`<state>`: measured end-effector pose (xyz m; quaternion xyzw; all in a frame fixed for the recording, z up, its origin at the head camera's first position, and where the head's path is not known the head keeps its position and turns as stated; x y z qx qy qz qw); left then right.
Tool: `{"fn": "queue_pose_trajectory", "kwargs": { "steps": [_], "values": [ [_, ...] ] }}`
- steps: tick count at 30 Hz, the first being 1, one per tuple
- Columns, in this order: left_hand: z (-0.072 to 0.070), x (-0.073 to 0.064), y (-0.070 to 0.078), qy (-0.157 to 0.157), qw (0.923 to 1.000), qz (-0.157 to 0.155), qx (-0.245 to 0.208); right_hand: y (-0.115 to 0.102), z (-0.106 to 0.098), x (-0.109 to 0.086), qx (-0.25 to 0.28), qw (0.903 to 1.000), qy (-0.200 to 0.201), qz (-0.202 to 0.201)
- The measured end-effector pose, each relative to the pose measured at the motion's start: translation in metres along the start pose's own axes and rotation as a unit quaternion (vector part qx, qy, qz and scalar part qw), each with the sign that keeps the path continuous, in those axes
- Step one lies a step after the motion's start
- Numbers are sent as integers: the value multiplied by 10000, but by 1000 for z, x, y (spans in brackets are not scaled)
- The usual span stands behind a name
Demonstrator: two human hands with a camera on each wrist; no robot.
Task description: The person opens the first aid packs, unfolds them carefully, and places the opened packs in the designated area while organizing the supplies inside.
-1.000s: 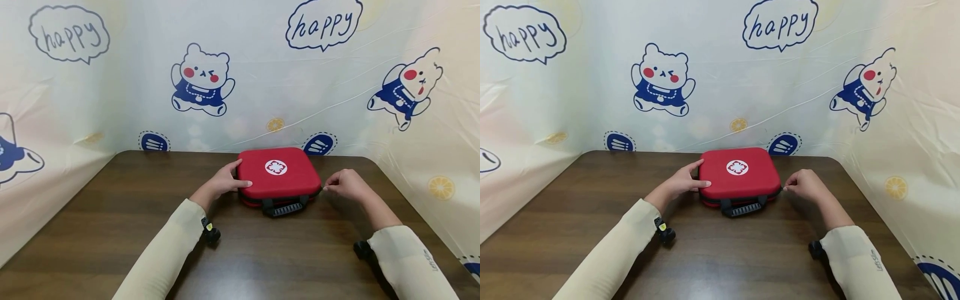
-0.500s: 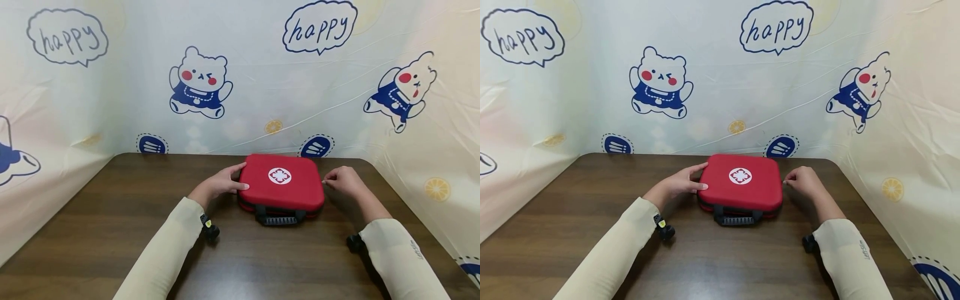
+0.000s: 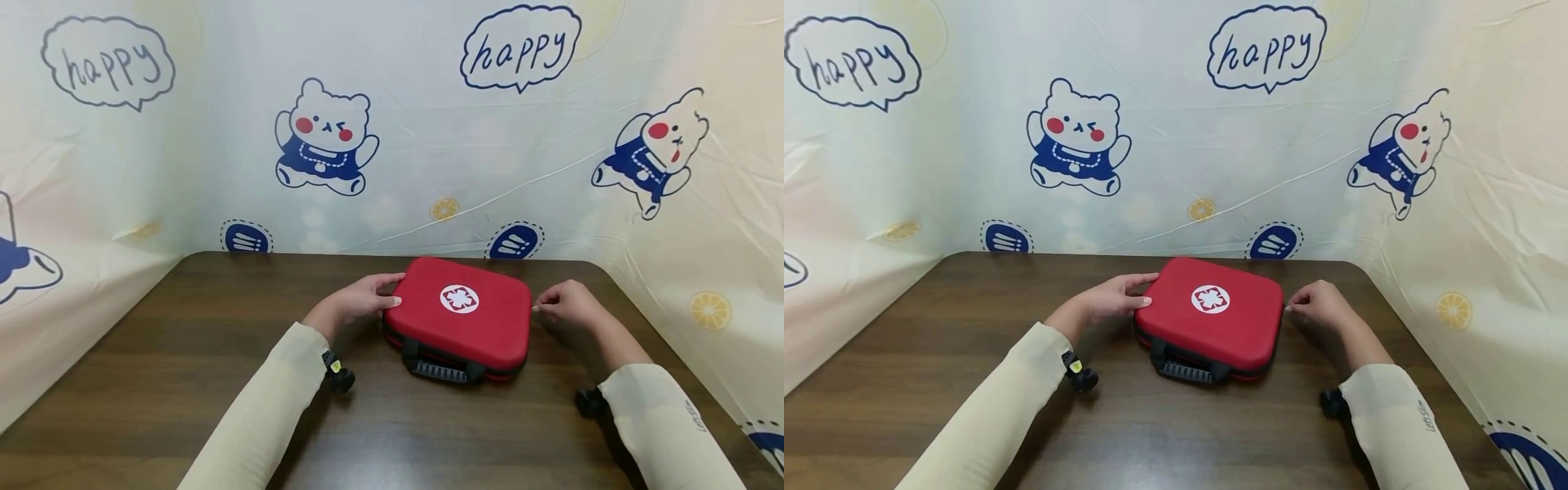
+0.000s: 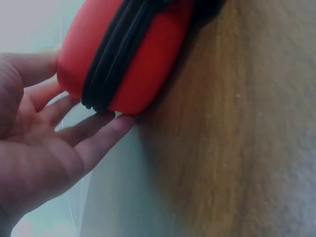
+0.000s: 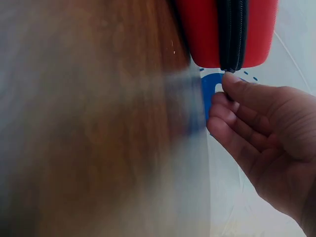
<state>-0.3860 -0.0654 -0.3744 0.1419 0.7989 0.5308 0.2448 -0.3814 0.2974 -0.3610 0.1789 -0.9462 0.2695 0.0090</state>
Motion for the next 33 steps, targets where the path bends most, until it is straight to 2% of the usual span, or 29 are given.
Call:
{"fn": "queue_pose_trajectory", "kwargs": {
  "steps": [4,10,12,17,23,26,28,30,33],
  "values": [
    [-6,-4,-4,415,9991,16,111,-2,5,-4,305,9993,-228,30],
    [-6,-10,-11,136,9999,10,-3,-12,11,-8,463,9982,-367,-130],
    [-8,-11,-12,198,9998,56,34,-17,11,-10,418,9981,-373,-249],
    [-19,-10,-19,861,9962,38,-146,-29,11,-18,242,9970,-508,-540],
    [-32,-12,-30,1655,9848,35,-536,-47,20,-26,286,9933,-846,-728],
    [-36,-13,-32,1950,9791,107,-565,-57,24,-29,290,9914,-935,-873],
    [-39,-15,-30,2163,9753,187,-412,-64,27,-30,257,9900,-971,-988],
    [-41,-19,-26,2433,9696,278,-47,-71,30,-31,228,9890,-1003,-1067],
    [-44,-24,-17,2897,9540,377,673,-82,36,-33,150,9872,-1057,-1184]
  ]
}}
Point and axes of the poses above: each hand's wrist, its own x-axis towards the middle knuckle, its own z-axis out of the palm, y = z × x, the point moved 8 cm from there along x, towards the middle knuckle, and after that the axes turned 2 degrees about -z, right-handed, at the moved point
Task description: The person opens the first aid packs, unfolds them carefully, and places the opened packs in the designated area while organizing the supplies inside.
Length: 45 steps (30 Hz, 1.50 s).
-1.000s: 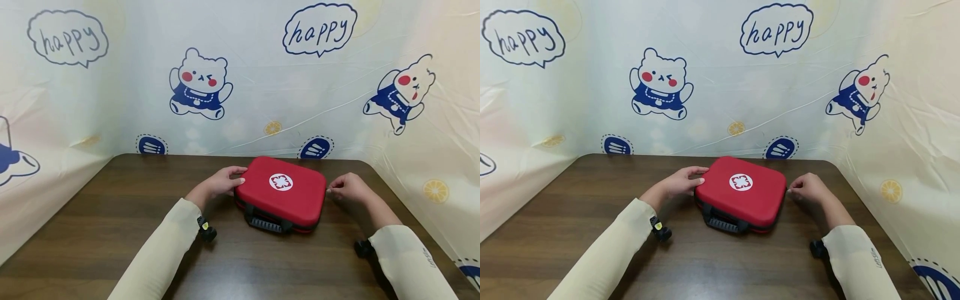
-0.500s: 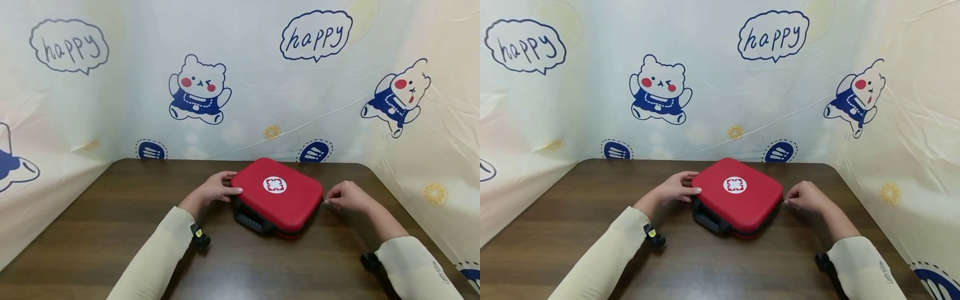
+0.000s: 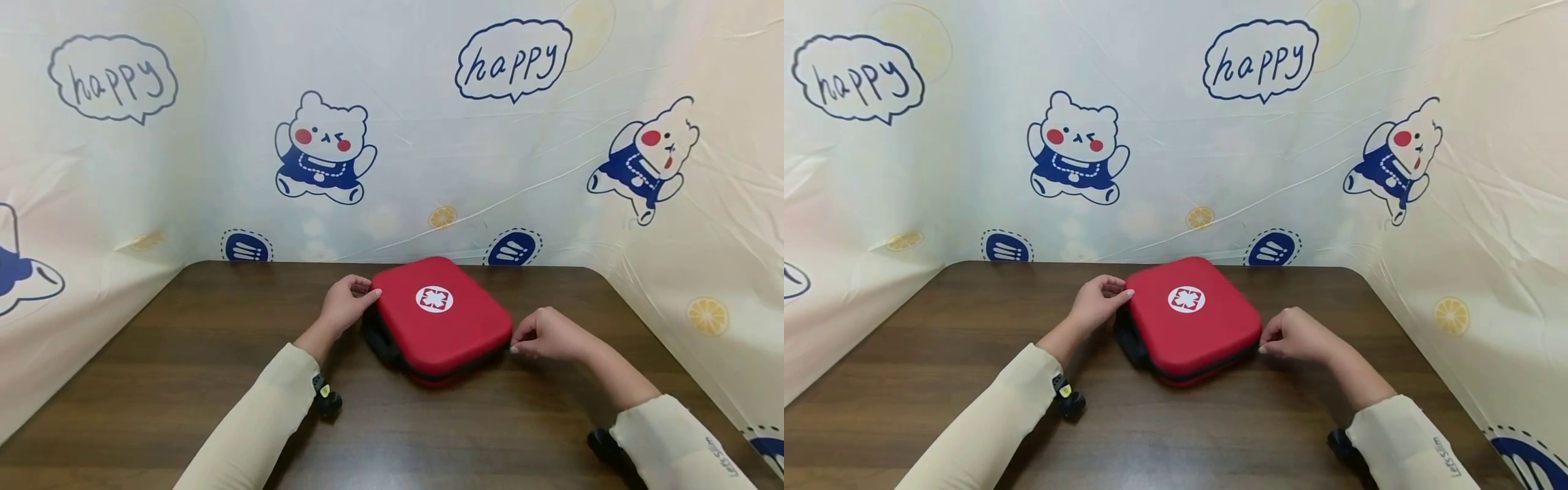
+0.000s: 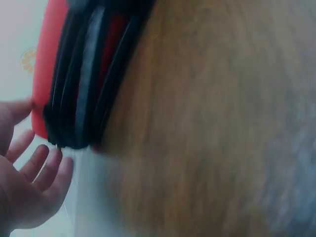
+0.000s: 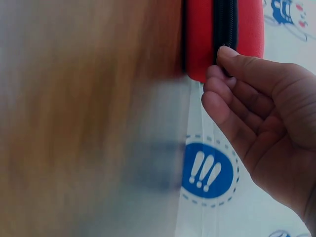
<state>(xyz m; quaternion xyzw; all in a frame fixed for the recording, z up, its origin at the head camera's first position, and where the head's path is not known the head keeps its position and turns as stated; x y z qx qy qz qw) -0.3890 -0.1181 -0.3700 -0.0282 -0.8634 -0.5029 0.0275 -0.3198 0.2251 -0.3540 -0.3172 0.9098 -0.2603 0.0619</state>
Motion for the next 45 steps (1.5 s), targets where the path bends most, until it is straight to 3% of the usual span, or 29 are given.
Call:
{"fn": "queue_pose_trajectory", "kwargs": {
  "steps": [3,8,13,19,34,45],
  "values": [
    [-2,-3,10,221,9974,160,665,-10,6,2,28,9999,-90,-70],
    [8,-4,17,-265,9941,82,1047,-23,14,4,229,9995,-175,-129],
    [18,-5,19,-804,9914,46,1035,-30,19,6,345,9989,-207,-232],
    [25,-5,19,-1203,9900,-9,734,-26,20,4,451,9986,-248,-156],
    [25,-6,18,-1304,9899,-104,551,8,5,4,883,9954,-117,362],
    [29,-3,20,-1540,9869,-93,471,25,-6,21,608,9967,221,496]
  ]
}}
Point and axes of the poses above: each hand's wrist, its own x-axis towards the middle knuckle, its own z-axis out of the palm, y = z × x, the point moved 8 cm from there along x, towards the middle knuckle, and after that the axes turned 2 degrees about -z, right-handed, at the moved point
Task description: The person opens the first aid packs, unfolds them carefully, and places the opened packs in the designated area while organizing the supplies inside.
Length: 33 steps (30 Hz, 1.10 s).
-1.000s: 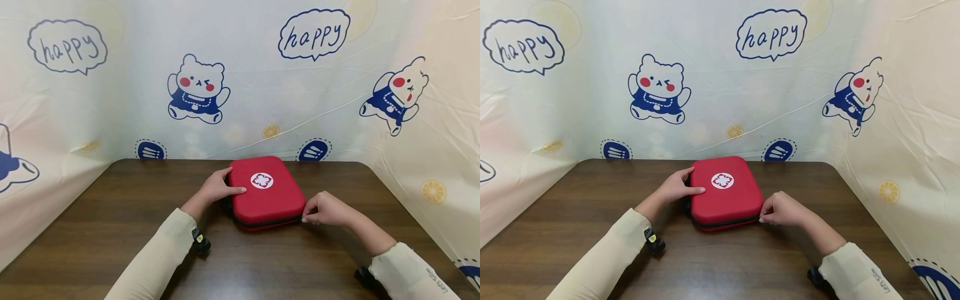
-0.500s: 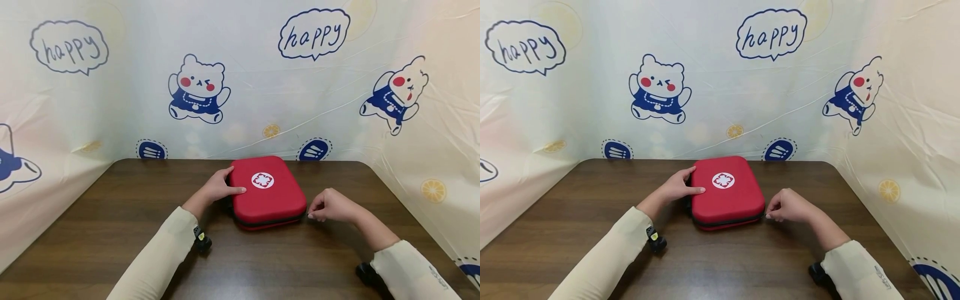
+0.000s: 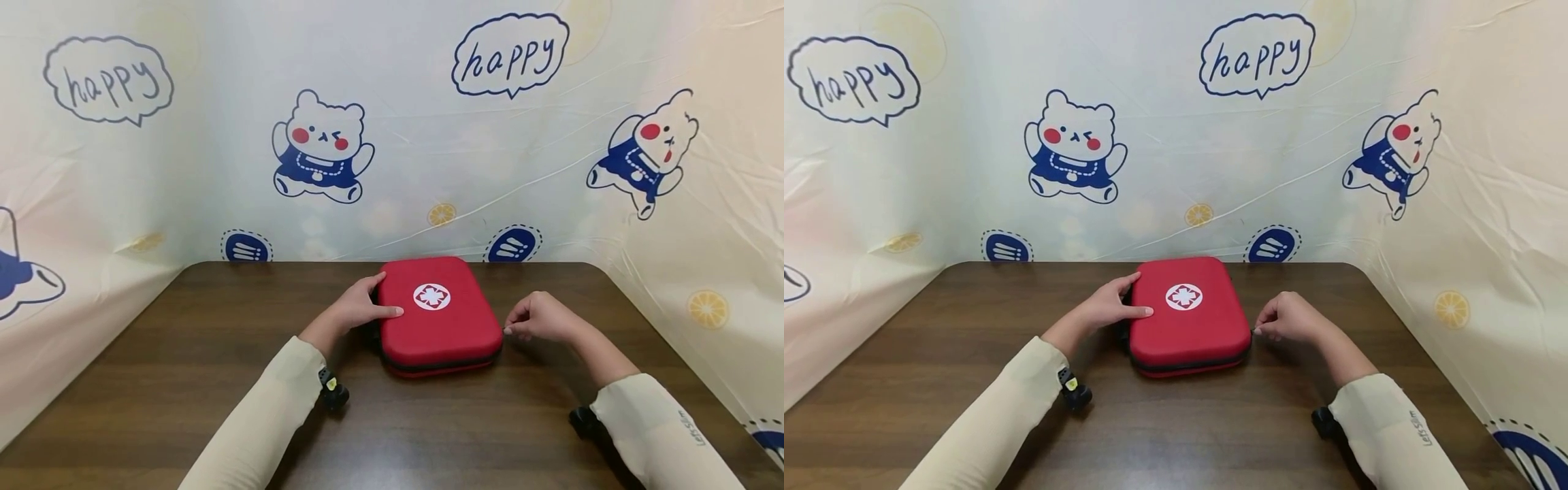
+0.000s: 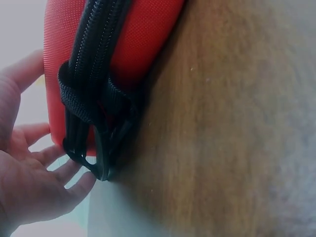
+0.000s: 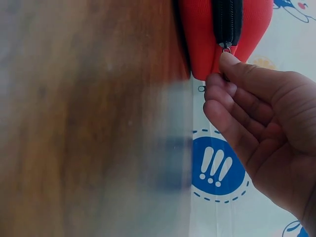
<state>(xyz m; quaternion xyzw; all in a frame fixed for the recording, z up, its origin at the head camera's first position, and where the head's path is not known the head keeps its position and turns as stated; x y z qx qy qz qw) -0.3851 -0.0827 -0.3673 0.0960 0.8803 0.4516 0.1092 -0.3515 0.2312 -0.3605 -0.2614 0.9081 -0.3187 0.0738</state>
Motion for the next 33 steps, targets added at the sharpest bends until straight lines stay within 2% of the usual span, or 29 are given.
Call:
{"fn": "queue_pose_trajectory", "kwargs": {
  "steps": [10,12,16,19,24,27,33],
  "values": [
    [-1,6,-2,-351,9992,0,-211,-5,7,1,256,9995,-203,-30],
    [-3,7,-4,-334,9993,38,-163,-8,9,0,268,9993,-260,-65],
    [-4,5,-6,-93,9999,139,-19,-10,11,-1,312,9989,-328,-74],
    [-6,0,-9,107,9999,88,-81,-11,13,-2,366,9988,-314,-62],
    [-13,-12,-20,227,9991,-136,-331,-16,14,-4,471,9987,-163,-124],
    [-19,-19,-23,264,9989,-190,-331,-19,15,-6,816,9966,-100,-66],
    [-23,-33,-31,56,9973,-279,-679,-29,21,-11,1512,9883,-172,-84]
  ]
}}
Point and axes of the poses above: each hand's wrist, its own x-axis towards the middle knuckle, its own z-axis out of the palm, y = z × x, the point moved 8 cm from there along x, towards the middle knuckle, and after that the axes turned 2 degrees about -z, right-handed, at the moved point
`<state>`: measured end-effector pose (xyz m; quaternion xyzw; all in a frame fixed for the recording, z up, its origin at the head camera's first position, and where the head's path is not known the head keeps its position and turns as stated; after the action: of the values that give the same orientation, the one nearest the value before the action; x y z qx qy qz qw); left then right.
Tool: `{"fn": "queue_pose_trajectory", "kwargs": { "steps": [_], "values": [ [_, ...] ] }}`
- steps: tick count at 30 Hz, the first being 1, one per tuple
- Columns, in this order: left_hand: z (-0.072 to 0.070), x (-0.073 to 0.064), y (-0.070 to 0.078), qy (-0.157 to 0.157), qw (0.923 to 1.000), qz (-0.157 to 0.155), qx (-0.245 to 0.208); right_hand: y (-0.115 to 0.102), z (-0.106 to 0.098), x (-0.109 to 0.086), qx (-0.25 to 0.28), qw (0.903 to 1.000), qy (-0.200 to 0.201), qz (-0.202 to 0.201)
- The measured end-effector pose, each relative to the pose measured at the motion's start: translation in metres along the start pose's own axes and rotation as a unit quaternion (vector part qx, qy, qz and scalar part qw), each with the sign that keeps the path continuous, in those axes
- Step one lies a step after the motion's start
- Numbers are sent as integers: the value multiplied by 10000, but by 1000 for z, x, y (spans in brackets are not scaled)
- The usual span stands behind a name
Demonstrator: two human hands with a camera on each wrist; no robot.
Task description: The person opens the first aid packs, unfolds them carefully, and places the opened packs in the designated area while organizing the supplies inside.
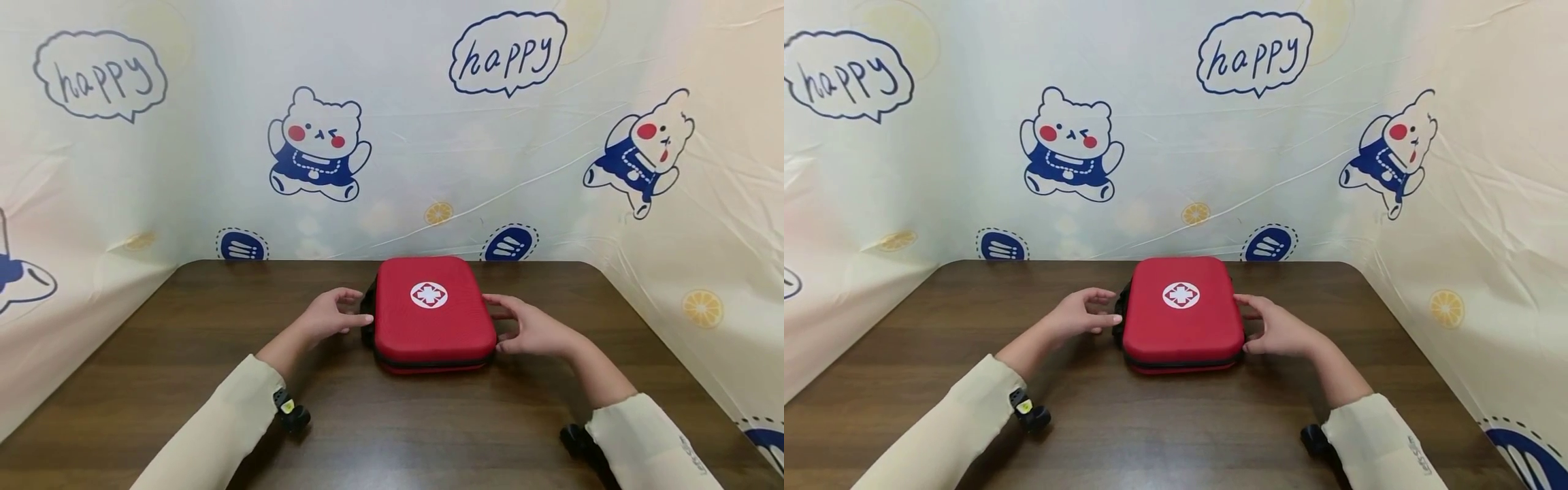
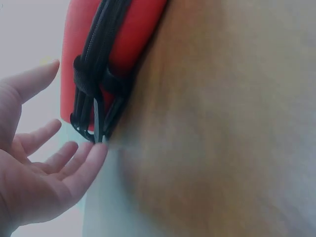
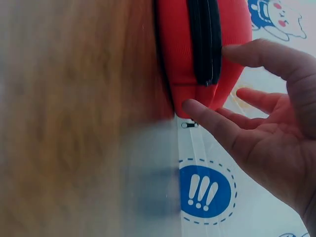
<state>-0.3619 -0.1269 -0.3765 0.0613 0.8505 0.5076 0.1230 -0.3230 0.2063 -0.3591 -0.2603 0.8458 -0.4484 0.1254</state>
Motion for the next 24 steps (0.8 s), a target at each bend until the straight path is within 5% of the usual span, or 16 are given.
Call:
{"fn": "queue_pose_trajectory", "kwargs": {
  "steps": [6,13,24],
  "values": [
    [4,-18,-5,-319,9992,-145,-214,-12,9,1,-697,9972,271,94],
    [24,-35,-5,-866,9948,15,-530,-38,27,12,-1960,9789,554,-140],
    [39,-33,-9,-920,9923,259,-790,-57,55,26,-2719,9609,430,-293]
  ]
}}
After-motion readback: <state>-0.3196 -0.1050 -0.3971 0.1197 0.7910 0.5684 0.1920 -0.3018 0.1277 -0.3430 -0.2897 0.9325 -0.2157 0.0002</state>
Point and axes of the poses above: each hand's wrist, its own x-axis towards the middle knuckle, its own z-axis out of the palm, y = z × x, the point moved 8 cm from there along x, towards the middle knuckle, and after that the axes turned 2 degrees about -z, right-handed, at the moved point
